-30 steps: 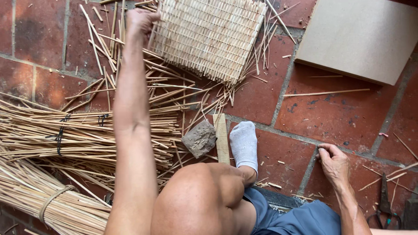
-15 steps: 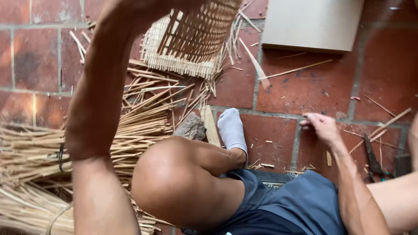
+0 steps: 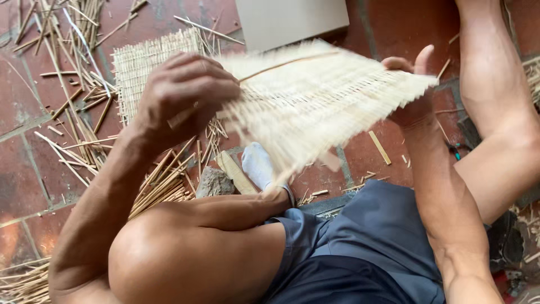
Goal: The person applies glue to a cardboard piece using a roller, places a woven bamboo mat on top, presses it down, and stacks the finished unit. The process is repeated with additional mats and cardboard pieces.
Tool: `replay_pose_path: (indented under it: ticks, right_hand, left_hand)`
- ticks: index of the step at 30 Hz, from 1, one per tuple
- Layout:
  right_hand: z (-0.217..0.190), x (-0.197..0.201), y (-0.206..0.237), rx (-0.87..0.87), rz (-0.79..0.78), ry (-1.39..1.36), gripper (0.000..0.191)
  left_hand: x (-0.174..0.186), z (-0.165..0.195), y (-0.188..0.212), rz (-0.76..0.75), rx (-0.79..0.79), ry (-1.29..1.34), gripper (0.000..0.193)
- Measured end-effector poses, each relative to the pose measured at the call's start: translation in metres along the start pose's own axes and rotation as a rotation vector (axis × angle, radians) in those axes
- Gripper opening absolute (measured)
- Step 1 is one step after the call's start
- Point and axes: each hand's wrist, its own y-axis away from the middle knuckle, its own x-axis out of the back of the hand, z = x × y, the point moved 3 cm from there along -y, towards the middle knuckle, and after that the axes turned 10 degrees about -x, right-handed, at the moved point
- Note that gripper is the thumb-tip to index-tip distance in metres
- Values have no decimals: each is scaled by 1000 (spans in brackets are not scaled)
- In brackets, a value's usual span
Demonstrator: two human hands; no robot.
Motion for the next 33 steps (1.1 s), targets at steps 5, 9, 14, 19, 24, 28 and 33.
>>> replay_pose_path:
  ticks: [5,9,14,19,24,28,33]
  right_hand:
    - [-6,9,35,-17,-7,295,88]
    - [33,34,31,-337,257,709,94]
    - [62,64,33,-465,549,1200,81]
    - [78,73,23,-356,650,1264,53]
    - [96,81,5,-246,700,1224,43]
    - [83,76,3,-123,639,1048,37]
    - [52,64,37,-168,723,1634,17]
  left_hand:
    - [-77,-3,54,-257,-16,-173,40]
    - [-147,-24,129,-367,232,-152,61]
    - [-189,-50,228,-189,930,-361,70]
    - [-270,-4,225,-66,1284,181,48]
    - [-305,-1,199,346,1343,513,52]
    - [-314,-24,195,458,1372,473,48]
    - [-325,-33,194,190,1303,105,32]
